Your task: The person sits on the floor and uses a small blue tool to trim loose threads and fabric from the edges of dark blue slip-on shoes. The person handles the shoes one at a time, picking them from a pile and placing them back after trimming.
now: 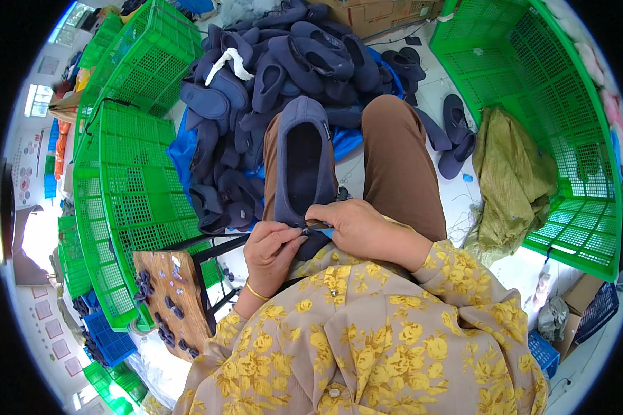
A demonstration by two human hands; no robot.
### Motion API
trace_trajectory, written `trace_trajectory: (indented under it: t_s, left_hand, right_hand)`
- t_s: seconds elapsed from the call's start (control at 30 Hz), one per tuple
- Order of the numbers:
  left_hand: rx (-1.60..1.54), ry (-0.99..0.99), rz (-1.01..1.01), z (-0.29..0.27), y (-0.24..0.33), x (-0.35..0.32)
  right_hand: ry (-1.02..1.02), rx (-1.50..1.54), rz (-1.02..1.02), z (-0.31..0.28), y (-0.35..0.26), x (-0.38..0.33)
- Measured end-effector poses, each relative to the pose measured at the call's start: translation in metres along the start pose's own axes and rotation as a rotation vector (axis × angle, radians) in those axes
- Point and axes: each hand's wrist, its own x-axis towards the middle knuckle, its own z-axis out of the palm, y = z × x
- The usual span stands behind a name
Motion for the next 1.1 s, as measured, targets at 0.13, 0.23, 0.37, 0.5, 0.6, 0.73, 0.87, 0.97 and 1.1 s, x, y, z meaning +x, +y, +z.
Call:
trace_trajectory:
  t_s: [0.13,0.23,0.37,0.5,0.6,0.73,0.87,0.97,1.1]
  left_hand:
    - [0.033,0.014,0.012,0.002,0.004,0.0]
    - [0.024,0.011,0.022,0.002,0.003,-0.002]
    - [0.06,0.003,0.027,-0.001,0.002,-0.004]
    - [0.089,0.018,0.013,-0.001,0.0,-0.009]
    - [0.073,0.038,0.027,0.001,-0.001,-0.009]
    - [0.024,0.055,0.042,0.002,0.004,-0.007]
    - [0.04,0.016,0.022,0.001,0.002,-0.007]
    - [0.029,0.01,0.026,0.001,0.004,-0.003]
    - [0.024,0.03,0.002,0.002,0.005,-0.002]
  right_hand:
    - [-0.032,-0.176,0.015,0.005,-0.002,-0.001]
    - [-0.018,-0.31,-0.002,0.014,-0.004,0.001]
    - [0.069,-0.358,-0.095,0.02,-0.008,0.004]
    - [0.003,-0.448,-0.17,0.013,-0.014,0.009]
    - [-0.071,-0.385,-0.161,0.005,-0.013,0.015]
    - [-0.066,-0.292,-0.102,-0.005,-0.013,0.02]
    - [0.201,-0.291,-0.276,0.001,-0.022,0.022]
    - [0.38,0.247,-0.236,0.001,-0.029,0.031]
    - [0.206,1.247,0.108,-0.036,-0.055,0.025]
